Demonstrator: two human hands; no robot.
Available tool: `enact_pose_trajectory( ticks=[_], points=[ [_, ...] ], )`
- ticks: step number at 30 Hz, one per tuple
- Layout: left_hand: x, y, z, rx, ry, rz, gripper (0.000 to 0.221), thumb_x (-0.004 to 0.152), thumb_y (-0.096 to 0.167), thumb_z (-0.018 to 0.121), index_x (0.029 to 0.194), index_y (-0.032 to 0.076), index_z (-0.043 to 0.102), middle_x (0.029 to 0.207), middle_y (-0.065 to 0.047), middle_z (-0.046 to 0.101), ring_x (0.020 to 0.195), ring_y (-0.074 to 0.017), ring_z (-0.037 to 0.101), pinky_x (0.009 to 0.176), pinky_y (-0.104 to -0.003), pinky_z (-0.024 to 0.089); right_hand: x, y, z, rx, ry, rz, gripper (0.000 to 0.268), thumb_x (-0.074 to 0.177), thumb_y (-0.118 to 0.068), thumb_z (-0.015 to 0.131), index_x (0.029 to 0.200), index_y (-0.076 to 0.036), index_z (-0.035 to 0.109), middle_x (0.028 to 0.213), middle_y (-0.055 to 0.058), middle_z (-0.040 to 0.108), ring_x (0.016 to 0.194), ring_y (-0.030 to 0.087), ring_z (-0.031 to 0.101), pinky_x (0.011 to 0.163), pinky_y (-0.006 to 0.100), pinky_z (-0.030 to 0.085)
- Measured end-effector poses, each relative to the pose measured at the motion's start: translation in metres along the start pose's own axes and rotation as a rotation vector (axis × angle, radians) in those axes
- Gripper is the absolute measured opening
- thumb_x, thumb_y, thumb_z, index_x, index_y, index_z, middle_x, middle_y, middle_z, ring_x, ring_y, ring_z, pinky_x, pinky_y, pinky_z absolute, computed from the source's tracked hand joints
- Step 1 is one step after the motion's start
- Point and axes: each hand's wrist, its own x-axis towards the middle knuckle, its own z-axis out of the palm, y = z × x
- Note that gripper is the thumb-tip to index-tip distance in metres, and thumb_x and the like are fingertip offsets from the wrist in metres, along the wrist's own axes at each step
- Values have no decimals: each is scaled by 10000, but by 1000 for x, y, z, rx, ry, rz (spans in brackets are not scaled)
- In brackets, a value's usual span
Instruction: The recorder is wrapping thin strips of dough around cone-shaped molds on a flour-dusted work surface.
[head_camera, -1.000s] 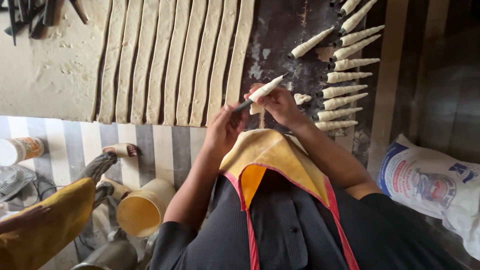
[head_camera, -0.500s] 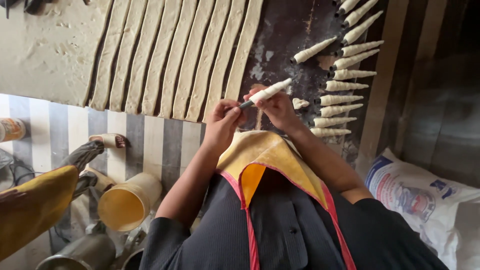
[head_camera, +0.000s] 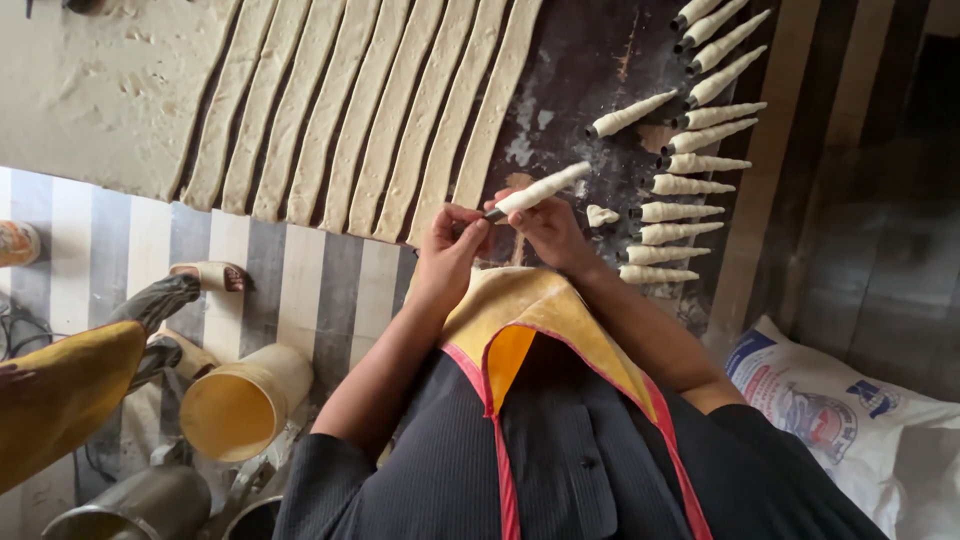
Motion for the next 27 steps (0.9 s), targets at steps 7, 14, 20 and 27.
enact_pose_trajectory(
  ticks=[7, 14, 20, 27],
  points=[
    [1, 5, 3, -71, 38, -142, 80, 1067, 124, 595, 1068, 47, 571, 871, -105, 659, 721, -155, 627, 639, -287, 515, -2, 13, 0, 45, 24, 16, 342, 1065, -210, 660, 1317, 16, 611, 1224, 136, 730, 1118, 160, 682, 991, 310, 567],
    [8, -5, -4, -67, 32, -71, 104, 1115, 121, 584, 1082, 23, 568, 890, -110, 662, 722, -143, 601, 634, -274, 490, 0, 12, 1, 9, 69, -21, 341, 1068, -198, 659, 1321, 24, 600, 1215, 139, 728, 1130, 168, 690, 1006, 307, 559],
    [12, 15, 10, -217, 53, -260, 198, 1069, 226, 555, 1032, 33, 583, 807, -135, 674, 624, -162, 619, 547, -282, 524, -2, 16, -4, 20, 81, 42, 409, 1066, -251, 688, 1337, 43, 606, 1130, 143, 734, 995, 157, 700, 877, 294, 566],
    [13, 21, 22, -8, 109, -217, 168, 979, 48, 624, 1139, 58, 575, 899, -75, 677, 730, -121, 637, 641, -258, 541, 2, 2, 0, -39, 91, -5, 460, 1060, -302, 666, 1374, 20, 570, 1217, 110, 722, 1105, 128, 680, 960, 279, 562]
  ],
)
